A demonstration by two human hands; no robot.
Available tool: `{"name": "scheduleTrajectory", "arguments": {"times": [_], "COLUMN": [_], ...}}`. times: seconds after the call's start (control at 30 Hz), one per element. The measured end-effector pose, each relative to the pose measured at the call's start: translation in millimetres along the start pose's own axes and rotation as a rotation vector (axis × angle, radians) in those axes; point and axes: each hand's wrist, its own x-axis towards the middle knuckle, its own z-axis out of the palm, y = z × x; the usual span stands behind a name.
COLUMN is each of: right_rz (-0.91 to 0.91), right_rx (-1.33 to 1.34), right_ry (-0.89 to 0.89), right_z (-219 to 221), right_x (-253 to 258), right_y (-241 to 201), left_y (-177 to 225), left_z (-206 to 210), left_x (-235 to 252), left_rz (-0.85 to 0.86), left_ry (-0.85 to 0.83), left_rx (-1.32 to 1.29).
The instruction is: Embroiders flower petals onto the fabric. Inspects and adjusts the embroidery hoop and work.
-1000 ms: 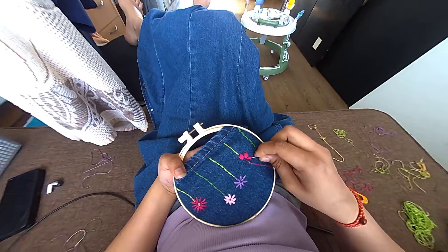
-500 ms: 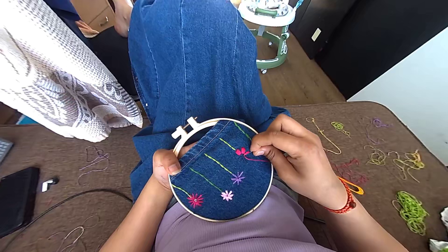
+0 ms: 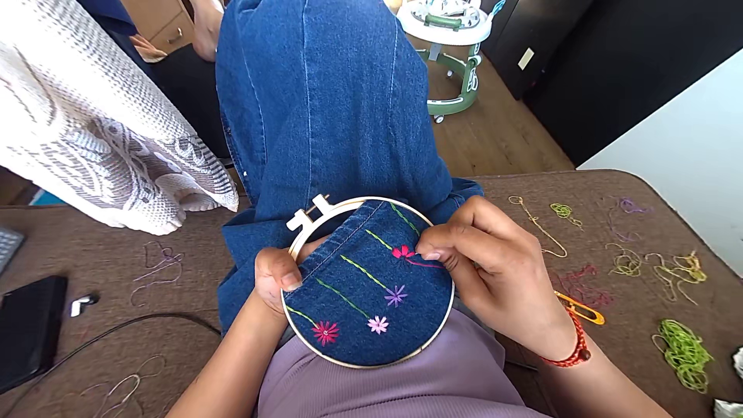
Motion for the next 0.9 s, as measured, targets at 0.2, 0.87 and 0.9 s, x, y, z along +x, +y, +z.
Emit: {"name": "scheduleTrajectory", "arguments": {"times": [0.2, 0.87, 0.9], "right_rz": [0.068, -0.049, -0.077], "right_rx": [0.104, -0.28, -0.237], "right_ry": [0.017, 0.059, 0.06], "right_z": [3, 22, 23], "right_x": [-3, -9, -8], "right_y": [0, -33, -32], "left_y": [-1, -1, 0], "left_z": [5, 21, 29], "left_x": [3, 17, 22], "left_rz": [0.005, -0.009, -0.018], "left_ry": [0.004, -0.003, 0.013], "left_rx": [-0.013, 0.12, 0.145]}}
